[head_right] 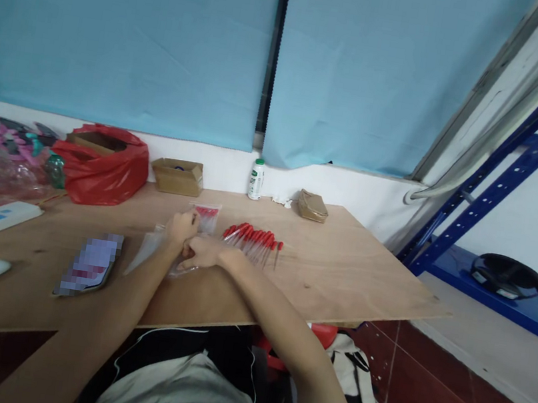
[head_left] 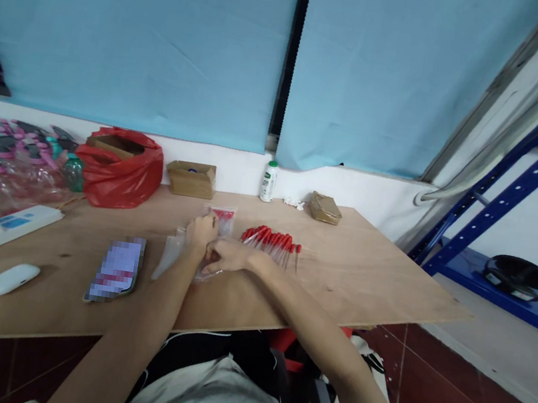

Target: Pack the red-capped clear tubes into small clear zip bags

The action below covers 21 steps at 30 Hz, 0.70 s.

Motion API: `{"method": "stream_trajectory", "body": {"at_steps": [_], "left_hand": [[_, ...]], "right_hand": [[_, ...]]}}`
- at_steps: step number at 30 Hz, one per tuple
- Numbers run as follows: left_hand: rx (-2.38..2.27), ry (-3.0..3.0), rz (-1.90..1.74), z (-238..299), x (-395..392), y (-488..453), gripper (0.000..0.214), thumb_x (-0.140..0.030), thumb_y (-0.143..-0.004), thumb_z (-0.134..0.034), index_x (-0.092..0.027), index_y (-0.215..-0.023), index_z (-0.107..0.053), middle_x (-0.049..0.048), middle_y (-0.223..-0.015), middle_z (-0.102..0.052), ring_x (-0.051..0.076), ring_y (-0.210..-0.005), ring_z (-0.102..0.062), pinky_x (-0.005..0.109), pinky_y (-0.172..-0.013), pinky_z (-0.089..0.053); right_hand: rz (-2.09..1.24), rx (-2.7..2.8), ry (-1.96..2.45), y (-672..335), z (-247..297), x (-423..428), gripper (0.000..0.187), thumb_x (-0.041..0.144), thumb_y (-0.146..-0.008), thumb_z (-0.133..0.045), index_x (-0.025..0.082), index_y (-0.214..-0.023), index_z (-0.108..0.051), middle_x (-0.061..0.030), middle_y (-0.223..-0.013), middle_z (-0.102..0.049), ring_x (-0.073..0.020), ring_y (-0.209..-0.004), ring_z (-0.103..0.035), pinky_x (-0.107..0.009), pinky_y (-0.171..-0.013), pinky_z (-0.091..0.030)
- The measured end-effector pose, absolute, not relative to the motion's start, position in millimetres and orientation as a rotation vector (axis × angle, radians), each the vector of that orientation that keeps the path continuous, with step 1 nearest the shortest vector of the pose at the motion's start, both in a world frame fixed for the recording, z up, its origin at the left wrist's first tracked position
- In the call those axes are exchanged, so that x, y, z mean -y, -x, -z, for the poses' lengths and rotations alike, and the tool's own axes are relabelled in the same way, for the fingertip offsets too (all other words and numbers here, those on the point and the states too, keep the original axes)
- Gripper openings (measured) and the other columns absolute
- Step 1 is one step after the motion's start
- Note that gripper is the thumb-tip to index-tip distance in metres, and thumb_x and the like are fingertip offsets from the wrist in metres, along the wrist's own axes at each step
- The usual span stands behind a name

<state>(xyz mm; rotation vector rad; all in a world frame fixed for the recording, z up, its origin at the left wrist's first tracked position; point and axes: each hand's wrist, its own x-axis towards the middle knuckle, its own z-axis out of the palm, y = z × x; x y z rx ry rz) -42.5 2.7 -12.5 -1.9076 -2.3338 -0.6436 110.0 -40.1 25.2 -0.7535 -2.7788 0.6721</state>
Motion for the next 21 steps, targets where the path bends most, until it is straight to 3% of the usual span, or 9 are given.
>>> {"method": "stream_trajectory", "body": {"at_steps": [7,13,17,21], "left_hand": [[2.31,1.842,0.781,26,-17,54,0.046,-0.04,-0.098,-0.053,-0.021,-0.138,-0.063,0.0207,-0.13,-0.069,0.036,-0.123,-0.062,0.044,-0.098,-0.047],[2.429,1.834,0.729,30,-21,54,0.043,-0.043,-0.093,-0.061,-0.014,-0.124,-0.07,0.0248,-0.131,-0.069,0.04,-0.126,-0.061,0.049,-0.101,-0.047],[2.361,1.833,0.844,27,-20,53,0.042,-0.032,-0.09,-0.062,-0.019,-0.13,-0.068,0.0196,-0.133,-0.069,0.037,-0.129,-0.06,0.047,-0.104,-0.045],[2.337,1.828,0.967,23,-18,54,0.041,-0.02,-0.09,-0.056,-0.023,-0.128,-0.07,0.0151,-0.128,-0.072,0.031,-0.117,-0.066,0.04,-0.098,-0.048]], "right_hand": [[-0.627,2.716,0.698,-110,-9,40,0.037,0.036,-0.075,-0.093,0.013,-0.096,-0.071,-0.0001,-0.085,-0.064,-0.0137,-0.078,-0.056,-0.023,-0.072,-0.041],[-0.664,2.645,0.695,-114,-3,39,0.039,0.041,-0.077,-0.091,0.015,-0.098,-0.07,0.0001,-0.087,-0.066,-0.0139,-0.079,-0.06,-0.023,-0.075,-0.043],[-0.723,2.605,0.707,-117,0,38,0.04,0.043,-0.077,-0.09,0.016,-0.1,-0.071,0.0005,-0.087,-0.067,-0.0138,-0.079,-0.061,-0.023,-0.074,-0.044],[-0.75,2.577,0.722,-119,4,36,0.042,0.042,-0.076,-0.091,0.017,-0.103,-0.072,0.0006,-0.089,-0.068,-0.0133,-0.079,-0.061,-0.022,-0.074,-0.044]]}}
